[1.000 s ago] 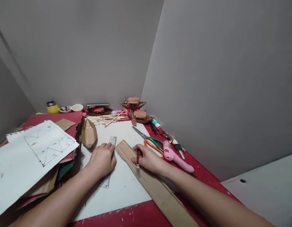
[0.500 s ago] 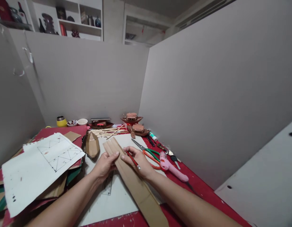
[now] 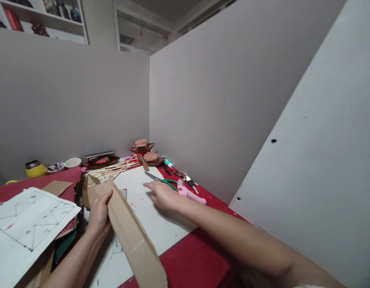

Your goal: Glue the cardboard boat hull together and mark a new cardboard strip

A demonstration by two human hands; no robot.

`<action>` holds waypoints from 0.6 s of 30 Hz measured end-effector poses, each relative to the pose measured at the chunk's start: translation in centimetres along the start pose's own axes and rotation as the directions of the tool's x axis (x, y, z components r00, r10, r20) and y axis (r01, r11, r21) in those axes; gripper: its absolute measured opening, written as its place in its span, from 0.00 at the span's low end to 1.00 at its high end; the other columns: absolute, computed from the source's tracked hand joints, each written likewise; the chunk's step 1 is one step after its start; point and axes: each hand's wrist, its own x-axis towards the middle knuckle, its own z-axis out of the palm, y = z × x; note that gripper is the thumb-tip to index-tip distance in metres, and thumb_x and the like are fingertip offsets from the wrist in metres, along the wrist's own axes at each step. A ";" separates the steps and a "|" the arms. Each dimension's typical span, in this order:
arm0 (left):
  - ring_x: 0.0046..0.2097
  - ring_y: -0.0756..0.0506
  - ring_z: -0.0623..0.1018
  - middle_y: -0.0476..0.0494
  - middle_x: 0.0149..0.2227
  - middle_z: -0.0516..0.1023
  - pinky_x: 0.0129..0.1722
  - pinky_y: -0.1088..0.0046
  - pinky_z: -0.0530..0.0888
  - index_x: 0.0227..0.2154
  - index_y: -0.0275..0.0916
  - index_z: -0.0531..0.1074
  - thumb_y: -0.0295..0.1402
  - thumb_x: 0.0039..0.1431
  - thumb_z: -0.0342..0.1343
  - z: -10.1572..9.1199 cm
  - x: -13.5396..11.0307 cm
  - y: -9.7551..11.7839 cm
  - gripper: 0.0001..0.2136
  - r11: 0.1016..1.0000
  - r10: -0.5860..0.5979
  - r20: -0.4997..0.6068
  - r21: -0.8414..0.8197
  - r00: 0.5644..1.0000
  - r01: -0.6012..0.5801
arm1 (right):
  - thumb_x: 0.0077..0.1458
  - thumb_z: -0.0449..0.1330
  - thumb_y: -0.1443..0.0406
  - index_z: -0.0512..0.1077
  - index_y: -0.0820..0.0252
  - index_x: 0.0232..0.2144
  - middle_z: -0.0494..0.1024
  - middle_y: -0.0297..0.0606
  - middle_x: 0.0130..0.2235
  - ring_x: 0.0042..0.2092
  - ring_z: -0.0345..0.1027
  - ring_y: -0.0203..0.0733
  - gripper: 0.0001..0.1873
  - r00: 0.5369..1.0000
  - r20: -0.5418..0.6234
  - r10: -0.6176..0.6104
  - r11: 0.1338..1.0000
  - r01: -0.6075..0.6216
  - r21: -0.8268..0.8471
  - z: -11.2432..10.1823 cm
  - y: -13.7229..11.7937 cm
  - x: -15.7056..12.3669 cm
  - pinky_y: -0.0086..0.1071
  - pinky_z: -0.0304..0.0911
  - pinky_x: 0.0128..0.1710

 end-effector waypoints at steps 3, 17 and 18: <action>0.23 0.48 0.78 0.45 0.24 0.80 0.23 0.77 0.74 0.26 0.30 0.76 0.28 0.40 0.65 0.2 -0.6 0.0 0.08 1.000 0.009 0.030 0.019 1.000 -0.009 | 0.62 0.56 0.62 0.68 0.60 0.52 0.70 0.44 0.54 0.53 0.66 0.47 0.17 0.990 0.049 0.136 0.981 -0.128 -0.145 -3.1 2.1 -0.4 0.48 0.63 0.52; 0.23 0.47 0.79 0.43 0.24 0.81 0.27 0.75 0.75 0.35 0.30 0.77 0.26 0.49 0.61 0.5 -1.3 -0.4 0.10 0.999 -0.022 0.090 0.043 0.996 0.019 | 0.61 0.56 0.58 0.73 0.63 0.40 0.76 0.43 0.40 0.40 0.71 0.44 0.14 0.926 0.070 0.371 0.873 -0.323 -0.365 -7.4 6.4 -4.3 0.37 0.65 0.38; 0.23 0.47 0.78 0.43 0.23 0.81 0.27 0.76 0.75 0.35 0.30 0.77 0.25 0.49 0.60 0.5 -1.3 -0.4 0.09 0.999 -0.029 0.090 0.046 0.996 0.024 | 0.59 0.56 0.58 0.74 0.63 0.37 0.77 0.45 0.37 0.39 0.71 0.47 0.13 0.925 0.058 0.376 0.875 -0.334 -0.349 -7.3 7.1 -5.7 0.36 0.63 0.35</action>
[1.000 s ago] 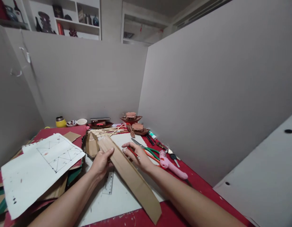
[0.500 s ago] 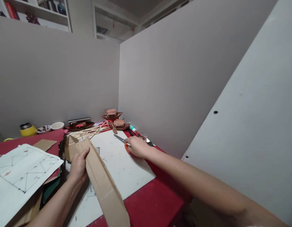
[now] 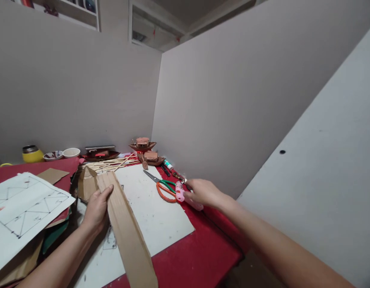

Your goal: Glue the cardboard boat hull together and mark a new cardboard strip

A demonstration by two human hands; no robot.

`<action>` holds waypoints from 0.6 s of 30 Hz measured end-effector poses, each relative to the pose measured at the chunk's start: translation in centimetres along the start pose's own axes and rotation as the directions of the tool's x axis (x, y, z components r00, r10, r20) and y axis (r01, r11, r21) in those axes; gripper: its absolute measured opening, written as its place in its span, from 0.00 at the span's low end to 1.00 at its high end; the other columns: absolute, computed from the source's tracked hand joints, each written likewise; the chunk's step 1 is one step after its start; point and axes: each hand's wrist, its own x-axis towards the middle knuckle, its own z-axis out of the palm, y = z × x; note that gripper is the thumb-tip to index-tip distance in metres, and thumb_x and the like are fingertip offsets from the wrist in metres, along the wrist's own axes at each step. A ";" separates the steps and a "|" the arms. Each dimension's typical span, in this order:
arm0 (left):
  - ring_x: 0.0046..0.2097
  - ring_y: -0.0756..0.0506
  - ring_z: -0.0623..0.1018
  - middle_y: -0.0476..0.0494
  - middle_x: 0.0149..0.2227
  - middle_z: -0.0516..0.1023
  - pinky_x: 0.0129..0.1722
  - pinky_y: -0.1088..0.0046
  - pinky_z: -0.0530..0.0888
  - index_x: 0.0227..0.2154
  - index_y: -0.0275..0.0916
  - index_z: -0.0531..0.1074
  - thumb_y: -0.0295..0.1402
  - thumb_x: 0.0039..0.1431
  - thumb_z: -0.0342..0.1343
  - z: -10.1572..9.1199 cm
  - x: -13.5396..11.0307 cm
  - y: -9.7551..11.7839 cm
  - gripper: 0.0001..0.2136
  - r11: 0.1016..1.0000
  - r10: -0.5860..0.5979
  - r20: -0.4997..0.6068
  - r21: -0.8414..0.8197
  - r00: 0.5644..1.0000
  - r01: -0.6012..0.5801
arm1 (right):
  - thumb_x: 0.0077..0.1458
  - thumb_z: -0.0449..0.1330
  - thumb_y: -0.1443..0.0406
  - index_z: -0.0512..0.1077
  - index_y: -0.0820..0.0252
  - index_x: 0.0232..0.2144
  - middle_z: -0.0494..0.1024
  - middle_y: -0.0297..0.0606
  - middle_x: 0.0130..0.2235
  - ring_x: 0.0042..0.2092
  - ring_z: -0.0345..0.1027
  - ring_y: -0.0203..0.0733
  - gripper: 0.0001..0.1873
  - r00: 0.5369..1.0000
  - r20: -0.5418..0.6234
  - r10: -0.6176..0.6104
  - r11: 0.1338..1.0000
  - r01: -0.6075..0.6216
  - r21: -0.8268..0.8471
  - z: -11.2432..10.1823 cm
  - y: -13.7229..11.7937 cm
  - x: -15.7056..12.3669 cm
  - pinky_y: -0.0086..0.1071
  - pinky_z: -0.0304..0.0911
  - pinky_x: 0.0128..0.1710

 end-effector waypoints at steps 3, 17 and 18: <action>0.23 0.47 0.78 0.43 0.23 0.81 0.26 0.75 0.75 0.34 0.29 0.77 0.25 0.51 0.59 0.0 0.2 -0.2 0.07 1.000 -0.018 0.007 0.015 1.000 0.018 | 0.55 0.57 0.60 0.74 0.61 0.31 0.78 0.45 0.34 0.35 0.71 0.47 0.11 1.000 -0.013 -0.005 0.996 0.006 0.090 2.3 2.0 -2.4 0.33 0.57 0.31; 0.30 0.43 0.82 0.39 0.28 0.83 0.29 0.74 0.76 0.40 0.30 0.76 0.24 0.53 0.58 0.0 0.3 -0.5 0.10 0.997 -0.036 0.009 0.069 0.999 0.035 | 0.61 0.51 0.58 0.70 0.65 0.36 0.79 0.48 0.36 0.35 0.75 0.40 0.15 0.999 -0.040 0.037 0.498 0.017 0.867 4.7 5.6 -1.8 0.31 0.72 0.34; 0.30 0.43 0.82 0.39 0.28 0.83 0.29 0.74 0.77 0.40 0.30 0.76 0.24 0.53 0.58 0.0 0.3 -0.5 0.10 0.997 -0.039 0.012 0.071 0.999 0.038 | 0.61 0.51 0.58 0.70 0.65 0.36 0.79 0.49 0.36 0.36 0.76 0.39 0.15 0.998 -0.030 0.047 0.469 0.004 0.883 4.9 5.6 -1.5 0.31 0.73 0.35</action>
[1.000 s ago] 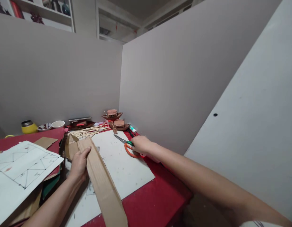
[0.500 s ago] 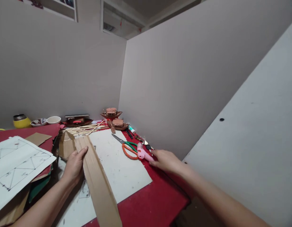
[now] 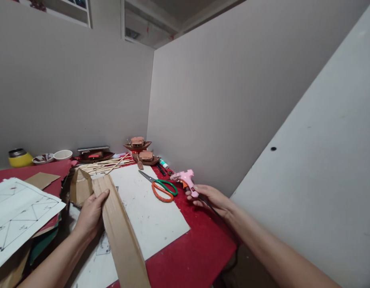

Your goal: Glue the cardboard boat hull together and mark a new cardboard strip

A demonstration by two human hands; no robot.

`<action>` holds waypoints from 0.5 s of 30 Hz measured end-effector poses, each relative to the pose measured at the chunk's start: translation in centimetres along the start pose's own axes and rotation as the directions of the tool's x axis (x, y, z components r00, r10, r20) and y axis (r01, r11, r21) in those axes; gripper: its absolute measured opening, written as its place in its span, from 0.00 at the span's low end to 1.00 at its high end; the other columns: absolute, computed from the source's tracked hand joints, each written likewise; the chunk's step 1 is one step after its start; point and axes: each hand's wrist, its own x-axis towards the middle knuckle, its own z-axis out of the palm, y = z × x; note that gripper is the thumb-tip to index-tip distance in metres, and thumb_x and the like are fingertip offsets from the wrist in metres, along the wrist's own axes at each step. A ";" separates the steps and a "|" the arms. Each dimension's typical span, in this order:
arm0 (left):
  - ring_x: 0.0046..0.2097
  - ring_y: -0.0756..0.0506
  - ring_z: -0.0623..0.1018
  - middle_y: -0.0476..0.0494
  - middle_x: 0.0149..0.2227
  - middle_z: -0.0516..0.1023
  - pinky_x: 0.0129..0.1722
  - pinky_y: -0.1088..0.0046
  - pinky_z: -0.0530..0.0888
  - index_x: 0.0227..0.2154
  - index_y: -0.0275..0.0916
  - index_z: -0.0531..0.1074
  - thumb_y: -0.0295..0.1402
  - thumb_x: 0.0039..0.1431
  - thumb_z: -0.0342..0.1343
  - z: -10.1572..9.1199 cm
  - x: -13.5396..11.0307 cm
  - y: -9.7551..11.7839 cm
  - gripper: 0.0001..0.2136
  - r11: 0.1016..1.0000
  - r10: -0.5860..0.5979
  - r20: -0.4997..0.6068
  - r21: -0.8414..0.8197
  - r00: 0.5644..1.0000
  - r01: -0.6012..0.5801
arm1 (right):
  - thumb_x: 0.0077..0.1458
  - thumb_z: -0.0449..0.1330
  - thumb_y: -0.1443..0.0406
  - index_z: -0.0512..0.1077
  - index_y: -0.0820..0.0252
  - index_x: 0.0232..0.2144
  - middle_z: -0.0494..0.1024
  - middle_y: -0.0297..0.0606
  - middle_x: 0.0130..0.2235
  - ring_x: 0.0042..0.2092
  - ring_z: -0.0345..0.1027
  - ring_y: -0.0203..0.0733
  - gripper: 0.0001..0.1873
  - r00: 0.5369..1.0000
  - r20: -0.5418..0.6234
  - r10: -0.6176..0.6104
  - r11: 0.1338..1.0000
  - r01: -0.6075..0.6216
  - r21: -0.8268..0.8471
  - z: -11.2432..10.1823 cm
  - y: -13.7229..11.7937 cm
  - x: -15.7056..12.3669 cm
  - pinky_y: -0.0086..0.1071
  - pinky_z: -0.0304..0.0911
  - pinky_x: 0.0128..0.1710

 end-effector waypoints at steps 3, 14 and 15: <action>0.30 0.43 0.82 0.38 0.28 0.83 0.29 0.73 0.77 0.38 0.30 0.77 0.24 0.53 0.59 0.0 -0.1 0.1 0.09 1.000 -0.013 0.006 0.009 1.000 0.013 | 0.62 0.50 0.62 0.69 0.65 0.38 0.79 0.49 0.35 0.37 0.77 0.40 0.12 0.998 -0.043 0.048 0.999 -0.048 -0.003 0.6 0.5 0.8 0.32 0.73 0.36; 0.28 0.43 0.82 0.38 0.28 0.83 0.27 0.73 0.77 0.38 0.30 0.76 0.25 0.52 0.60 0.4 -0.6 0.5 0.10 0.999 -0.038 0.064 -0.021 0.997 0.039 | 0.62 0.49 0.61 0.68 0.60 0.51 0.72 0.49 0.53 0.55 0.63 0.50 0.18 0.960 -0.179 -0.216 0.778 0.059 -0.625 3.2 -3.3 -1.3 0.39 0.56 0.54; 0.28 0.43 0.82 0.38 0.29 0.83 0.27 0.73 0.77 0.37 0.30 0.76 0.26 0.51 0.61 0.5 -0.8 0.6 0.09 0.998 -0.033 0.084 -0.043 0.996 0.036 | 0.62 0.49 0.61 0.68 0.58 0.51 0.72 0.47 0.53 0.55 0.63 0.48 0.18 0.964 -0.124 -0.233 0.752 0.098 -0.652 4.1 -4.0 -0.9 0.37 0.56 0.53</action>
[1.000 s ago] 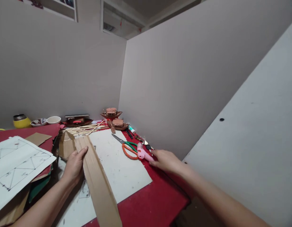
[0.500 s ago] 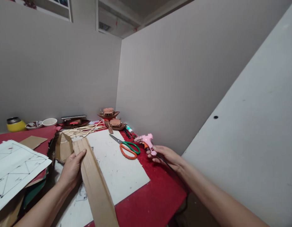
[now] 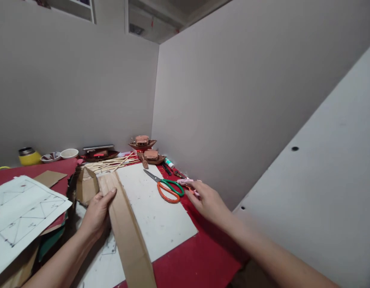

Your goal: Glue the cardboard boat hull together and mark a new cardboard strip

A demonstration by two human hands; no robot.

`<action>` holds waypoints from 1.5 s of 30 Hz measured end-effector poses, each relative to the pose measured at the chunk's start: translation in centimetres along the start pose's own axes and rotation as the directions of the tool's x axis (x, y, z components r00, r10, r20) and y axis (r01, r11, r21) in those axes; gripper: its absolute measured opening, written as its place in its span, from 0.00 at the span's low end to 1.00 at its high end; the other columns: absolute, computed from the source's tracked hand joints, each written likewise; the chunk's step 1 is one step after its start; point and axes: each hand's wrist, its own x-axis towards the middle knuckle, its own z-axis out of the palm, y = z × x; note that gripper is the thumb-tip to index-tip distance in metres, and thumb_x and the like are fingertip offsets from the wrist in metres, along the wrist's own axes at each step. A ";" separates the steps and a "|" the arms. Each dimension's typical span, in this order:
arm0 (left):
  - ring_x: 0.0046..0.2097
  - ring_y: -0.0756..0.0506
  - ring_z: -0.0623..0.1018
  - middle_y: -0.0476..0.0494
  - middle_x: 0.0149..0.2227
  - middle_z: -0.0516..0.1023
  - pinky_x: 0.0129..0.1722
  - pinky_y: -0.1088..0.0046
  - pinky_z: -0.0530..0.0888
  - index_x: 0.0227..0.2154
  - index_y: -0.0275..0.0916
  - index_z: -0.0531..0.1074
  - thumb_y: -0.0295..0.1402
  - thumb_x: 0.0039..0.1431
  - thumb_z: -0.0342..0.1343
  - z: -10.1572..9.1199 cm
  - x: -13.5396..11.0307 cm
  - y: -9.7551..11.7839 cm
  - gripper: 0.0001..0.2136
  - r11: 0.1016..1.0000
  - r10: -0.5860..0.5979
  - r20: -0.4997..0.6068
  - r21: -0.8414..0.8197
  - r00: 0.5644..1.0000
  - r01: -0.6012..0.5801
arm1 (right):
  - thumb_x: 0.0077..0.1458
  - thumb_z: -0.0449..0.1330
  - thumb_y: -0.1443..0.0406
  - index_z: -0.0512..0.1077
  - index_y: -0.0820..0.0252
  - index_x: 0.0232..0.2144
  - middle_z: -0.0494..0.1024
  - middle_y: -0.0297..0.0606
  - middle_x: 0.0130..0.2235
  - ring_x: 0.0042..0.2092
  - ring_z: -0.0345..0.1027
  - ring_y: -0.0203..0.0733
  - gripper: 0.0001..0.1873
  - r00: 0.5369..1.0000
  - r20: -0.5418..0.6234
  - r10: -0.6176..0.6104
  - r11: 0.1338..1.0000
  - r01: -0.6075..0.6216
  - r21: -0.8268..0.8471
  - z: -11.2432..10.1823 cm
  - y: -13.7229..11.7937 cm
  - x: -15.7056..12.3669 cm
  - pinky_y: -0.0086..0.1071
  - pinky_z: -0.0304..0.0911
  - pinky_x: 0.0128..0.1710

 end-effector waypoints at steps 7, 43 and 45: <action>0.30 0.43 0.82 0.40 0.32 0.83 0.32 0.70 0.78 0.38 0.34 0.75 0.34 0.49 0.66 0.0 -1.9 0.4 0.14 0.994 0.080 0.155 -0.089 0.985 -0.067 | 0.51 0.59 0.68 0.73 0.64 0.30 0.77 0.45 0.32 0.34 0.71 0.45 0.04 0.967 0.256 -0.020 0.974 0.076 -0.212 3.9 -3.6 5.3 0.36 0.62 0.35; 0.40 0.38 0.81 0.38 0.35 0.83 0.35 0.69 0.77 0.36 0.35 0.77 0.38 0.46 0.65 1.5 -5.6 3.1 0.16 0.923 0.382 -0.039 0.057 0.923 -0.379 | 0.52 0.46 0.35 0.62 0.58 0.35 0.57 0.29 0.26 0.26 0.46 0.34 0.33 0.730 0.259 -0.632 0.608 0.260 0.750 5.0 -10.7 -1.9 0.27 0.50 0.24; 0.42 0.38 0.81 0.38 0.35 0.83 0.36 0.69 0.77 0.36 0.35 0.76 0.38 0.46 0.65 1.5 -5.5 2.9 0.16 0.922 0.387 -0.036 0.053 0.922 -0.384 | 0.52 0.47 0.36 0.62 0.58 0.34 0.58 0.29 0.26 0.26 0.47 0.33 0.32 0.732 0.264 -0.628 0.603 0.243 0.760 5.0 -10.7 -2.1 0.27 0.51 0.24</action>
